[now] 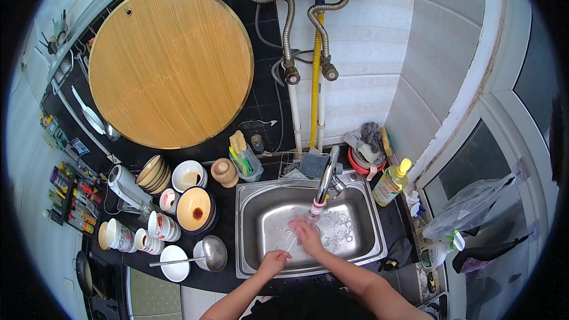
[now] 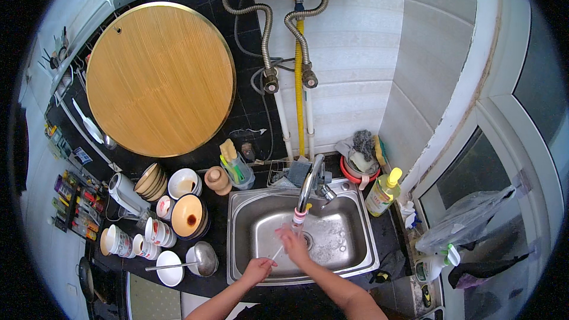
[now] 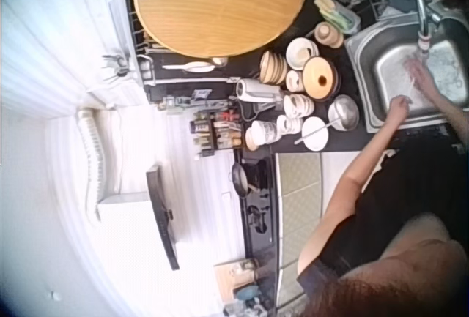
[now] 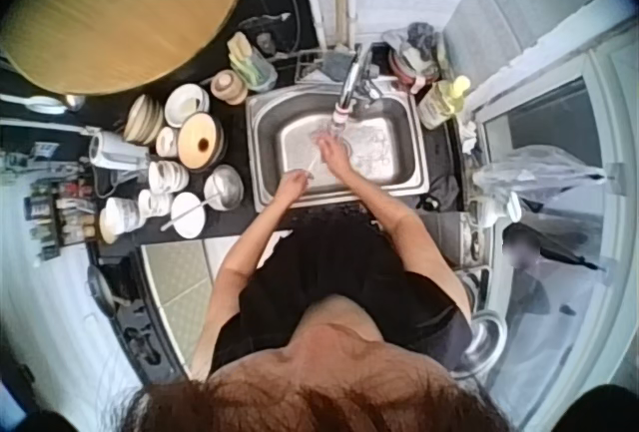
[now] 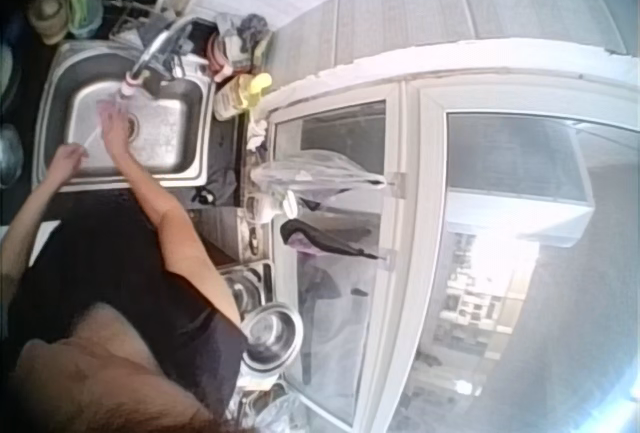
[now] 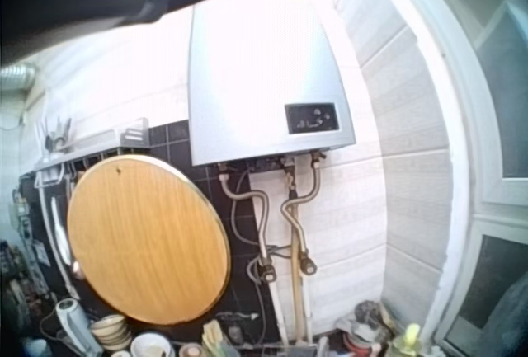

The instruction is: The person washes various kitchen items in a sink, including a metal bowl, a white bowl, a ladle, chopsticks, and a frying pan. They use a sponge and running water to clean each item individually, rinsing them thoroughly before placing them aside.

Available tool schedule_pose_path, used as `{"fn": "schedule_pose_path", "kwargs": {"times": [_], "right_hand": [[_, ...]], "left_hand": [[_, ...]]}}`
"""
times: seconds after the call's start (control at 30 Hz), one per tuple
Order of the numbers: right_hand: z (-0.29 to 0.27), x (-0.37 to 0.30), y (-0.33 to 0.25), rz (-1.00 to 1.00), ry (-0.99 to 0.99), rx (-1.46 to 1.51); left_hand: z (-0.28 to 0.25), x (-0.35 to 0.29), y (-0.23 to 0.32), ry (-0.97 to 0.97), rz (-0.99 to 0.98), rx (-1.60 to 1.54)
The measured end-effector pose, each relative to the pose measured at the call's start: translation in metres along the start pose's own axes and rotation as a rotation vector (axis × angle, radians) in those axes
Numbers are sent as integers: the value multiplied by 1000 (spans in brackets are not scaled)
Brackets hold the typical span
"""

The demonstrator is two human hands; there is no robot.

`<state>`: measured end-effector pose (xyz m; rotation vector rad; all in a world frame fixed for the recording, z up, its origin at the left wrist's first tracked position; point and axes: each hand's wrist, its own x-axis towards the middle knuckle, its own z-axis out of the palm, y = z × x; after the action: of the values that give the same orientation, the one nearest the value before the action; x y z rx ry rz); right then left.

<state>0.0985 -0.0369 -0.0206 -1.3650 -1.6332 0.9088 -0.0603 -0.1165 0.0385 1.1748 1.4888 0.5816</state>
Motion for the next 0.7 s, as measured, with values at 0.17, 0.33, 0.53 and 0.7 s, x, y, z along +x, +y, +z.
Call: {"fn": "schedule_pose_path", "kwargs": {"times": [0.17,0.33,0.53,0.7], "right_hand": [[1,-23,-78,-266,-283,101],[-1,13,-52,-173,-106,157],[25,-14,-80,-279,-81,5],[48,-7,-52,-223,35,209]], "left_hand": [[-11,3,11,189,119,107],[-16,-7,2,142,102,44],[-20,-11,8,266,253,178],[-27,-25,6,225,189,212]]}}
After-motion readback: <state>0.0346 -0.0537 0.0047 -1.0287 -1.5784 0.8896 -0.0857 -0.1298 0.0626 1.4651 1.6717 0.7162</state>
